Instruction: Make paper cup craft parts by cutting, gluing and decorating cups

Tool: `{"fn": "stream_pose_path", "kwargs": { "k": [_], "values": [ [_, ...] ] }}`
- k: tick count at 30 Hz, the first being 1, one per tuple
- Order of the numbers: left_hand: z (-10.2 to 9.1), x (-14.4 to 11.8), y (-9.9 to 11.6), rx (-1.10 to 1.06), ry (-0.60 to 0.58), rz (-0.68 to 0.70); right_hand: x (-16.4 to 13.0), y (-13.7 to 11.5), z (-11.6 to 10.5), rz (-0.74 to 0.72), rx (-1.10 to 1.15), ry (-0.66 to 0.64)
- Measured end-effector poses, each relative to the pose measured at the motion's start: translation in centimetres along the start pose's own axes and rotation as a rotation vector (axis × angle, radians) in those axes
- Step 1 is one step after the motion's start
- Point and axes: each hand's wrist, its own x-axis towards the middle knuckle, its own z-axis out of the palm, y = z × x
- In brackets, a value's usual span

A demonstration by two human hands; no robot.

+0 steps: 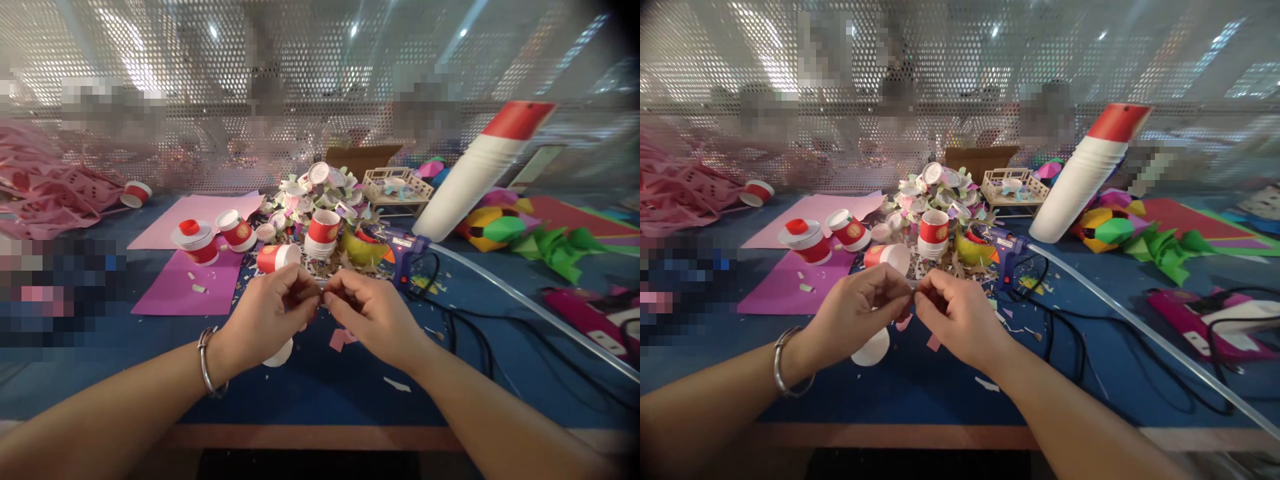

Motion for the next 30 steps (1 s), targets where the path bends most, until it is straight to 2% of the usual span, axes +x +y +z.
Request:
{"fn": "stream_pose_path", "kwargs": {
  "k": [6,12,15,19,22,24,26,28,30],
  "values": [
    [0.0,-0.1,-0.6,-0.027,-0.065,-0.059,-0.1,-0.3,0.2,-0.064,-0.217,-0.01],
    [-0.1,-0.1,-0.5,0.295,-0.121,-0.009,0.0,-0.1,0.2,-0.152,-0.387,-0.021],
    [0.1,-0.3,-0.7,0.333,-0.105,0.102,-0.1,-0.1,0.1,-0.139,-0.389,-0.064],
    [0.1,-0.5,-1.1,0.424,-0.046,0.335,-0.4,-0.3,0.1,-0.169,-0.393,-0.089],
    [0.0,-0.9,-0.8,0.586,0.016,0.515,-0.5,-0.4,0.1,-0.236,-0.395,-0.036],
    [0.0,-1.4,-0.2,0.678,-0.002,0.647,-0.3,-0.2,-0.1,-0.261,-0.408,0.034],
    [0.1,-2.0,0.7,0.676,-0.053,0.757,0.1,0.4,-0.8,-0.231,-0.417,0.129],
    [0.1,-2.5,1.3,0.536,-0.029,0.724,0.7,1.1,-1.7,-0.13,-0.368,0.231],
    [0.0,-2.4,1.4,0.324,0.014,0.509,1.3,1.7,-2.6,-0.055,-0.299,0.319]
  ]
}}
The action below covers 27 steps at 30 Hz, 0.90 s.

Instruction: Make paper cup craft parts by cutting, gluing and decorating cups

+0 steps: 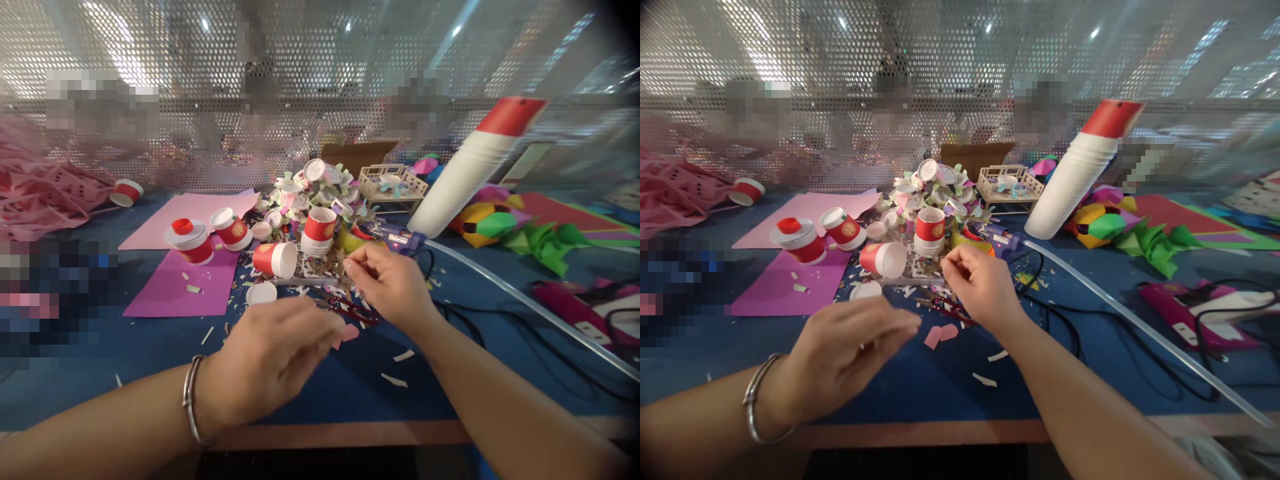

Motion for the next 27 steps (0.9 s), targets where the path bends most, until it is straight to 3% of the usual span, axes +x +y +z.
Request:
{"fn": "stream_pose_path", "kwargs": {
  "k": [3,5,8,11,16,19,23,27],
  "values": [
    [-0.1,0.4,-1.4,-0.242,-0.026,-0.369,0.8,0.9,-0.3,0.078,0.023,0.011],
    [-0.1,0.7,-2.5,-0.311,-0.044,-0.473,0.9,1.3,-0.3,0.091,-0.016,0.029],
    [0.2,0.7,-3.7,-0.334,-0.052,-0.531,1.0,1.5,-0.3,0.095,-0.049,0.051],
    [0.4,0.8,-3.9,-0.499,-0.04,-0.606,0.8,1.1,-0.5,0.1,-0.1,0.003],
    [0.1,1.3,-3.7,-0.711,0.088,-0.699,0.3,-0.6,-0.9,0.095,-0.29,-0.411],
    [0.0,1.4,-3.6,-0.779,0.155,-0.741,0.1,-1.1,-1.0,0.05,-0.419,-0.558],
    [0.2,1.4,-3.6,-0.872,0.185,-0.801,0.0,-1.0,-0.9,0.02,-0.5,-0.597],
    [0.4,1.3,-3.6,-0.908,0.208,-0.841,0.2,-0.9,-1.0,0.004,-0.45,-0.528]
  ]
}}
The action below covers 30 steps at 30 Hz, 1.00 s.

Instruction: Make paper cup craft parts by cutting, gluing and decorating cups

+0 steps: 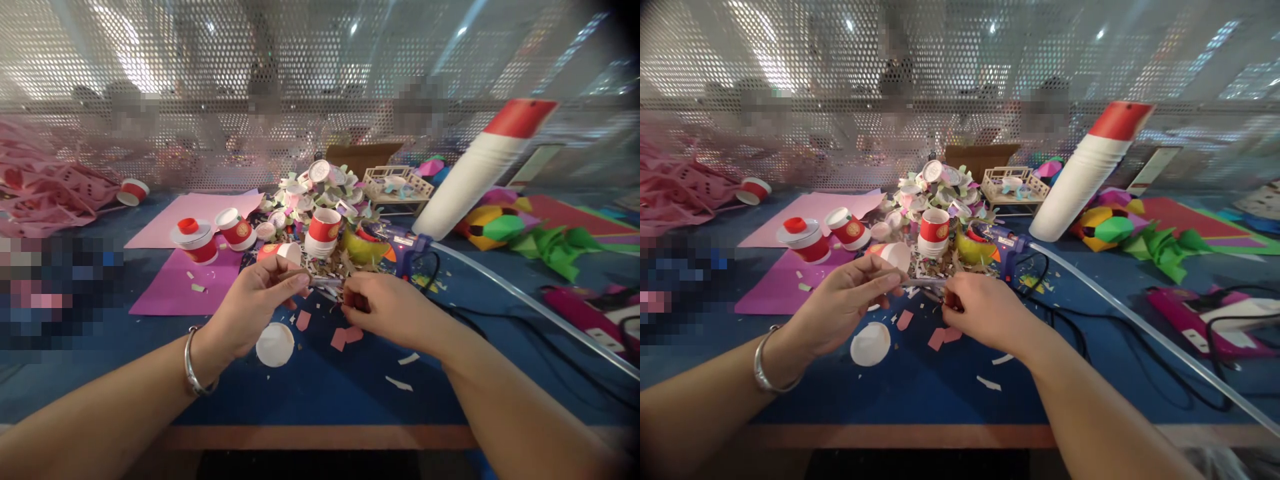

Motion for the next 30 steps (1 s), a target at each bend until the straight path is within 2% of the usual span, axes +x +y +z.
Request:
{"fn": "stream_pose_path", "kwargs": {
  "k": [4,7,11,14,23,30],
  "values": [
    [0.2,-0.2,0.0,-0.048,0.031,0.007,-0.4,-0.4,-0.5,-0.061,0.309,0.143],
    [0.6,-0.5,0.1,-0.122,0.013,-0.02,-0.9,-0.8,-0.6,-0.098,0.508,0.179],
    [1.1,-0.6,0.0,-0.248,-0.117,-0.077,-1.0,-0.9,-0.1,-0.138,0.617,0.138],
    [1.3,-0.5,-0.2,-0.325,-0.163,-0.054,-0.9,-0.9,0.4,-0.164,0.669,0.115],
    [1.7,-0.9,0.2,-0.375,-0.176,-0.027,-0.7,-1.9,1.3,-0.178,0.915,0.07],
    [1.9,-1.0,0.5,-0.414,-0.139,-0.02,-0.7,-2.5,2.3,-0.108,1.236,-0.024]
  ]
}}
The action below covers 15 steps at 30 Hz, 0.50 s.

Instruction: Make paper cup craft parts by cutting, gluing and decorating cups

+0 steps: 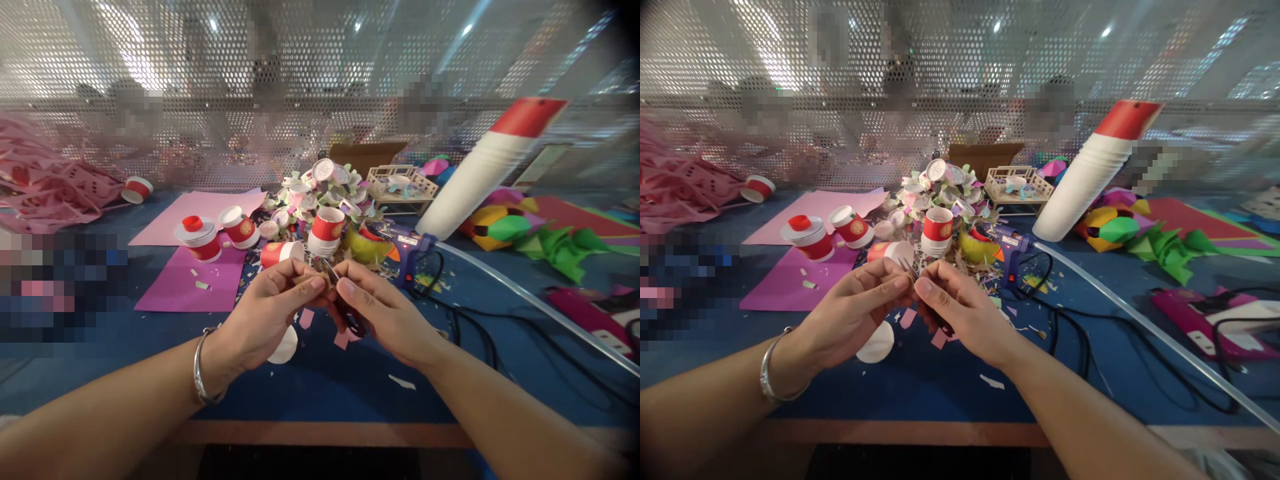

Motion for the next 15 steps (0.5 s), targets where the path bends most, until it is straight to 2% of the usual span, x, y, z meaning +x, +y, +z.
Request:
{"fn": "stream_pose_path", "kwargs": {
  "k": [5,10,15],
  "values": [
    [0.03,0.05,-0.28,0.061,0.035,0.037,0.09,-0.09,0.53,0.038,0.062,0.103],
    [-0.2,0.07,-0.11,0.189,0.157,0.064,0.15,-0.24,0.59,0.026,0.047,0.134],
    [-0.26,0.04,-0.17,0.129,0.135,0.055,0.12,-0.28,0.4,-0.009,0.002,0.122]
  ]
}}
